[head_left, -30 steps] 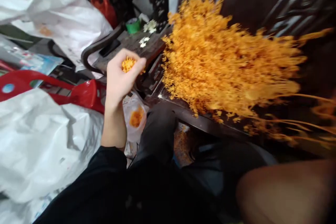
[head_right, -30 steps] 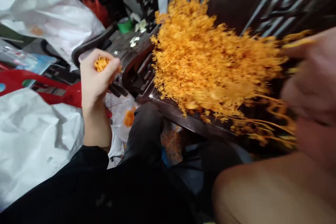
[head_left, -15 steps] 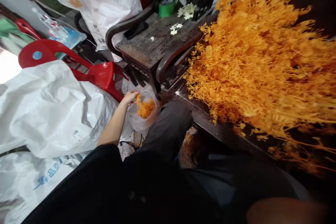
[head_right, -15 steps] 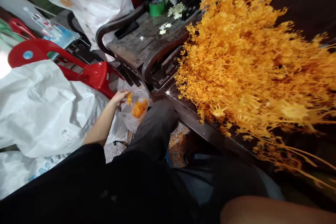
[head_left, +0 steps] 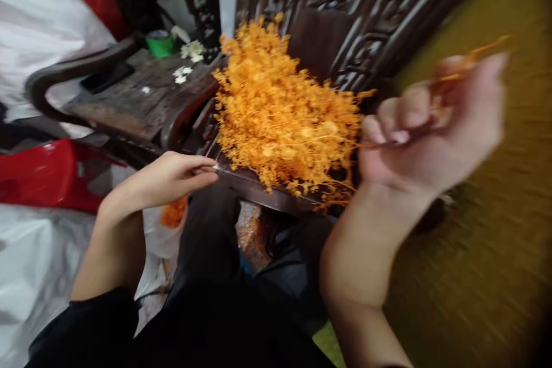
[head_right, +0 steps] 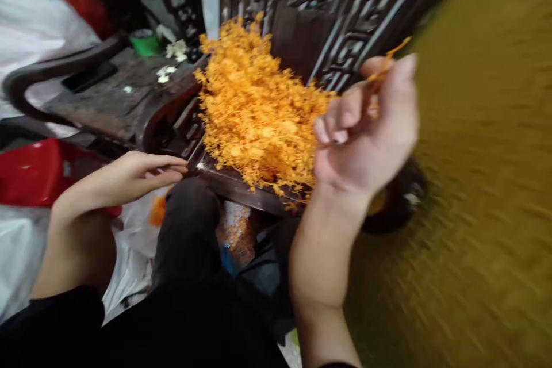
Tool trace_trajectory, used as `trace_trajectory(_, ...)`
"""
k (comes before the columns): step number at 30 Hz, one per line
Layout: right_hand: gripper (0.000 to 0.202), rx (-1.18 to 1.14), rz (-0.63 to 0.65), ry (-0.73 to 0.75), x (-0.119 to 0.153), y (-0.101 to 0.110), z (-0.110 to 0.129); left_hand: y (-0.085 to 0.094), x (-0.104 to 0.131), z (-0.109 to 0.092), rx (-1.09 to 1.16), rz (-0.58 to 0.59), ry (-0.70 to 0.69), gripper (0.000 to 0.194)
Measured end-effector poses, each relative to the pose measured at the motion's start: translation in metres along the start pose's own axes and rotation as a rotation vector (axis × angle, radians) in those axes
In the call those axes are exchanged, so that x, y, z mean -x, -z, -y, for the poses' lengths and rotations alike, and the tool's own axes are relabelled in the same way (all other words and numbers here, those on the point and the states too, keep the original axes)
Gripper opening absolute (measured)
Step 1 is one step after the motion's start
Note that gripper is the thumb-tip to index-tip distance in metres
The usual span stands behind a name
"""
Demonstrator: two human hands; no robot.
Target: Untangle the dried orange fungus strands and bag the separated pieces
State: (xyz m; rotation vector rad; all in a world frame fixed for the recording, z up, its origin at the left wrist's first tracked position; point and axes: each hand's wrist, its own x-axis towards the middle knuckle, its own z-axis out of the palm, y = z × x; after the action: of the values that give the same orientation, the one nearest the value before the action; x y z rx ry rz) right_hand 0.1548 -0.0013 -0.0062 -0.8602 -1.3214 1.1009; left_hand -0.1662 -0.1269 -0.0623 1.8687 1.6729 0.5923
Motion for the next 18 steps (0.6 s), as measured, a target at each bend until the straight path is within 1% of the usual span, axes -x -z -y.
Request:
trace_trajectory(1, 0.032, -0.072, -0.062, 0.043, -0.005, 0.005, 0.002, -0.007, -0.016, -0.019, 0.014, 0.002, -0.097, 0.048)
trace_trajectory(2, 0.032, -0.135, -0.1, 0.091, -0.009, 0.007, 0.002, -0.016, -0.033, -0.038, 0.018, -0.01, -0.156, 0.059)
trace_trajectory(3, 0.034, -0.163, -0.105, 0.138, -0.013, 0.009, 0.001, -0.027, -0.051, -0.056, 0.022, -0.028, -0.176, 0.07)
trace_trajectory(5, 0.038, -0.19, -0.057, 0.247, -0.018, 0.009, -0.004, -0.05, -0.088, -0.086, 0.111, -0.034, -0.227, 0.093)
trace_trajectory(6, 0.039, -0.217, -0.034, 0.297, -0.02, 0.01, -0.007, -0.06, -0.106, -0.098, 0.194, -0.04, -0.269, 0.1)
trace_trajectory(7, 0.039, -0.245, -0.02, 0.34, -0.021, 0.01, -0.009, -0.067, -0.123, -0.109, 0.288, -0.069, -0.306, 0.102)
trace_trajectory(9, 0.041, -0.274, -0.032, 0.39, -0.022, 0.01, -0.01, -0.073, -0.152, -0.128, 0.505, -0.099, -0.378, 0.094)
trace_trajectory(10, 0.042, -0.289, -0.056, 0.396, -0.023, 0.01, -0.01, -0.072, -0.163, -0.137, 0.598, -0.082, -0.411, 0.086)
trace_trajectory(12, 0.042, -0.352, -0.105, 0.383, -0.024, 0.01, -0.008, -0.064, -0.179, -0.154, 0.694, 0.02, -0.488, 0.064)
trace_trajectory(14, 0.04, -0.446, -0.15, 0.351, -0.026, 0.01, -0.006, -0.054, -0.189, -0.167, 0.67, 0.111, -0.567, 0.044)
trace_trajectory(15, 0.04, -0.482, -0.171, 0.336, -0.026, 0.011, -0.006, -0.05, -0.193, -0.172, 0.654, 0.115, -0.585, 0.038)
trace_trajectory(16, 0.043, -0.499, -0.187, 0.324, -0.026, 0.012, -0.005, -0.047, -0.196, -0.175, 0.655, 0.092, -0.581, 0.034)
trace_trajectory(18, 0.053, -0.474, -0.178, 0.307, -0.026, 0.018, -0.004, -0.045, -0.203, -0.178, 0.713, 0.02, -0.524, 0.035)
